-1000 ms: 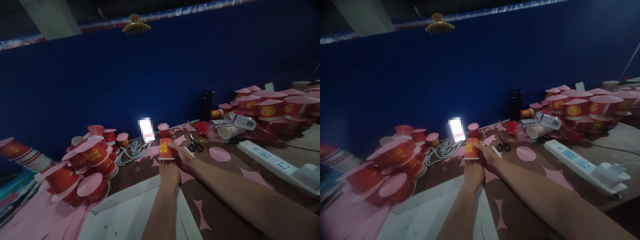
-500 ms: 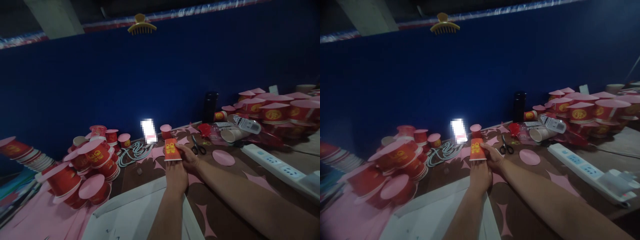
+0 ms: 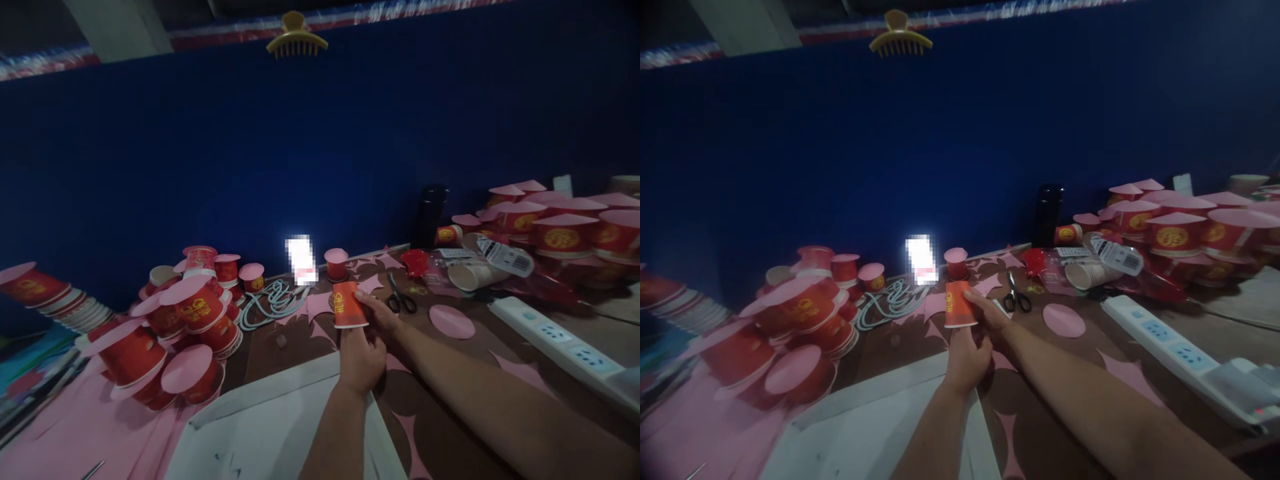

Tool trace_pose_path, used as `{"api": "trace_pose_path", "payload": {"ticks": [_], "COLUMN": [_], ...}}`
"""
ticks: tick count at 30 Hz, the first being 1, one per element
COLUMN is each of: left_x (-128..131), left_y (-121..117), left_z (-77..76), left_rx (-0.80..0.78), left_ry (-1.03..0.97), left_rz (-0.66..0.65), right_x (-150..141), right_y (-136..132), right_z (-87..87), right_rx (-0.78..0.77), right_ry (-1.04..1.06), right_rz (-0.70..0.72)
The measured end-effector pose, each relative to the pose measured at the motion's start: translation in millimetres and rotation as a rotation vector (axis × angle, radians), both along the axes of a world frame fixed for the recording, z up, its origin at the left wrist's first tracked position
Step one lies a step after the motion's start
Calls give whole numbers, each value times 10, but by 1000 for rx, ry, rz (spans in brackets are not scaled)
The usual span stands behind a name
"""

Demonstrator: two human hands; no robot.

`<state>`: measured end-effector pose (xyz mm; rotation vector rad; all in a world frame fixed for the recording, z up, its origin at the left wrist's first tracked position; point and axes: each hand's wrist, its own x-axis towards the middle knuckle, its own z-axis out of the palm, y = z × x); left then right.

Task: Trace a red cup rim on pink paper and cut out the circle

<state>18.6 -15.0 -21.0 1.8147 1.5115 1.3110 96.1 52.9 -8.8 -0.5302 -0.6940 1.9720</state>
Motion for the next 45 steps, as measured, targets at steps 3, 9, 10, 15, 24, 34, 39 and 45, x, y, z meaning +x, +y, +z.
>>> {"api": "trace_pose_path", "payload": {"ticks": [3,9,10,15,24,34,39,45], "left_x": [-24,-111,-121,-153,-184,-199,-128,-192], "left_y": [18,44,47,102,262,259,313,266], "left_z": [0,126,152,187,-3,27,20,100], "left_rx": [-17,-177,-210,-240,-247,-274,-295,-368], "left_ry": [-103,-333,-342,-417,-178,-682,-1192,-1465], "left_rz": [-20,-39,-42,-76,-35,-215,-272,-286], "right_x": [8,-11,-19,-67,-83,-133,-131,-29], "right_y": [-26,-133,-140,-94,112,-99,-88,41], "right_z": [23,156,167,141,-5,138,124,4], "right_rx": [55,149,160,244,455,321,309,550], "right_ry": [-51,-29,-21,-58,-349,-203,-281,-568], "right_rz": [-21,60,62,-52,-377,-311,-322,-450]}}
